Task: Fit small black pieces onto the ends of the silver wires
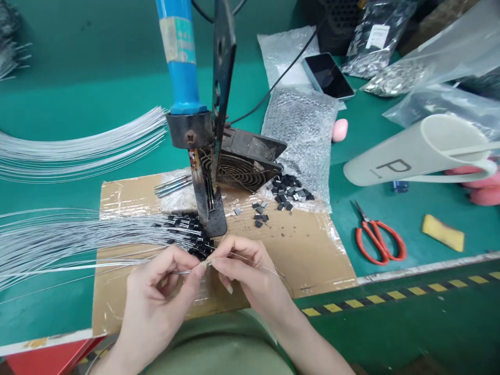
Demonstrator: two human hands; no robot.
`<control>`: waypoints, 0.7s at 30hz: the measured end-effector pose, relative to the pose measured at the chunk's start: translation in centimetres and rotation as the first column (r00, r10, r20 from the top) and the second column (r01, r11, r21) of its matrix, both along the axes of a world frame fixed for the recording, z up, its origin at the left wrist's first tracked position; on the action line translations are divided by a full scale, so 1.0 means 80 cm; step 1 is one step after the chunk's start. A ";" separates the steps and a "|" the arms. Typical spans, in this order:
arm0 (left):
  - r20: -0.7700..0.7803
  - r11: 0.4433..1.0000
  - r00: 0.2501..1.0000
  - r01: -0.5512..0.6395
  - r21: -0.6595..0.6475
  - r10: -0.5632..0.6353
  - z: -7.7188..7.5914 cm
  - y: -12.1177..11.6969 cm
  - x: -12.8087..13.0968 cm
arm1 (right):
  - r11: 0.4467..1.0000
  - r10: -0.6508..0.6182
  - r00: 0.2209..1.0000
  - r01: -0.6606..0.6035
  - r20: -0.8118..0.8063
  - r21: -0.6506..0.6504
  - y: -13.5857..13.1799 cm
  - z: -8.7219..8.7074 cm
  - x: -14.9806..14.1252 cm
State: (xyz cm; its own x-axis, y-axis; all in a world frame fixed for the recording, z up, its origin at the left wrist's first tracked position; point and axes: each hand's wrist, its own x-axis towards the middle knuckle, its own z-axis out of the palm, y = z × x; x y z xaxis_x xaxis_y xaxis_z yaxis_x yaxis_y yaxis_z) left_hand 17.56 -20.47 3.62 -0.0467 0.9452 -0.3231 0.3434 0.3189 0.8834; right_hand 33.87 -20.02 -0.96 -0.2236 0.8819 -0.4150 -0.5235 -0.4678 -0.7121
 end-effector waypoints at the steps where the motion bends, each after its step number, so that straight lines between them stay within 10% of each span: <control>1: -0.001 1.000 1.000 -0.003 -0.004 0.003 0.000 0.000 0.000 | 1.000 0.010 1.000 -0.010 -0.005 -0.003 0.001 0.000 0.001; 21: 0.001 0.992 0.994 -0.113 0.056 0.113 -0.001 0.000 0.012 | 0.993 -0.109 0.988 0.103 -0.106 -0.065 -0.007 0.000 -0.012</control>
State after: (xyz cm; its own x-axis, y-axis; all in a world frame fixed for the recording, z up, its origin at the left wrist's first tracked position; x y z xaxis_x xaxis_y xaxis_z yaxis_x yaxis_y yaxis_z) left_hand 18.54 -20.45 3.55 -0.1550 0.9505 -0.2694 0.3102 0.3057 0.9002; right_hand 32.93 -20.55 -0.95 -0.1772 0.8776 -0.4454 -0.6457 -0.4452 -0.6203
